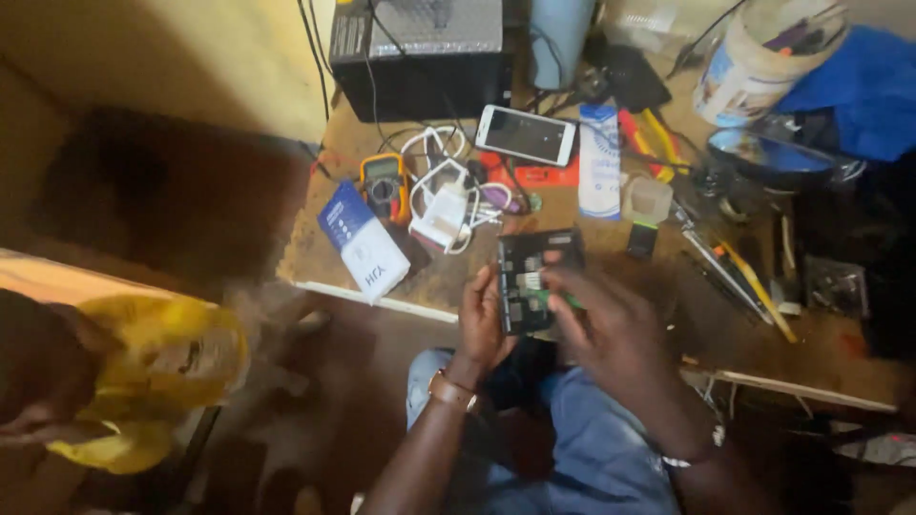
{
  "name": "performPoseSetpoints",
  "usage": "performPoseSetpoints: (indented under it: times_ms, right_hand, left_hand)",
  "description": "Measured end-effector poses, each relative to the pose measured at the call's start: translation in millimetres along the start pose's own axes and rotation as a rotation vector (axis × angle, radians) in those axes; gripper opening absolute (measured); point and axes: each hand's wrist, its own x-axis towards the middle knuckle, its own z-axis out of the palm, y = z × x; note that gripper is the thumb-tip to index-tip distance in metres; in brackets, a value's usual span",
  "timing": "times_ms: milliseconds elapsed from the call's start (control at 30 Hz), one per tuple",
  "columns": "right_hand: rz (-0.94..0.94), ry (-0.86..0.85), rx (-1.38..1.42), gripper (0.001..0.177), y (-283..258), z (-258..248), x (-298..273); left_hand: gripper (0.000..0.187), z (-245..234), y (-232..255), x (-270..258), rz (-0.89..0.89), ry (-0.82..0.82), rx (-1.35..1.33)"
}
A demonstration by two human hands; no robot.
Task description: Disassembling a mobile phone using a screwdriver to remove the casing and internal components for repair.
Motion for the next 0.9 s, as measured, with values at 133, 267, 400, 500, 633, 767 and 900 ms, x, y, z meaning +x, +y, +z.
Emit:
performPoseSetpoints:
  times_ms: [133,267,400,500,633,767,900]
  right_hand:
    - [-0.033,0.033,-0.018,0.026,20,12,-12]
    - [-0.036,-0.021,0.024,0.029,11,8,-17]
    - [0.061,-0.038,0.088,0.024,-5,-1,-17]
    - [0.039,-0.046,0.051,0.025,-8,0,-14]
    - [-0.068,-0.028,-0.087,0.028,-5,0,-7]
    - [-0.109,-0.081,-0.061,0.034,4,2,-10]
    - [-0.133,-0.136,0.042,0.044,6,-1,-3]
  left_hand:
    - [0.06,4,12,5,-0.123,0.078,-0.092]
    - [0.06,76,39,-19,-0.033,0.12,-0.097]
    - [0.064,78,44,-26,-0.005,0.103,-0.063]
    - [0.064,68,41,-23,-0.018,0.071,-0.072]
    - [0.066,64,42,-25,-0.072,0.041,-0.062]
    - [0.068,40,34,-18,-0.086,-0.007,-0.084]
    - [0.068,24,28,-11,-0.09,-0.033,-0.087]
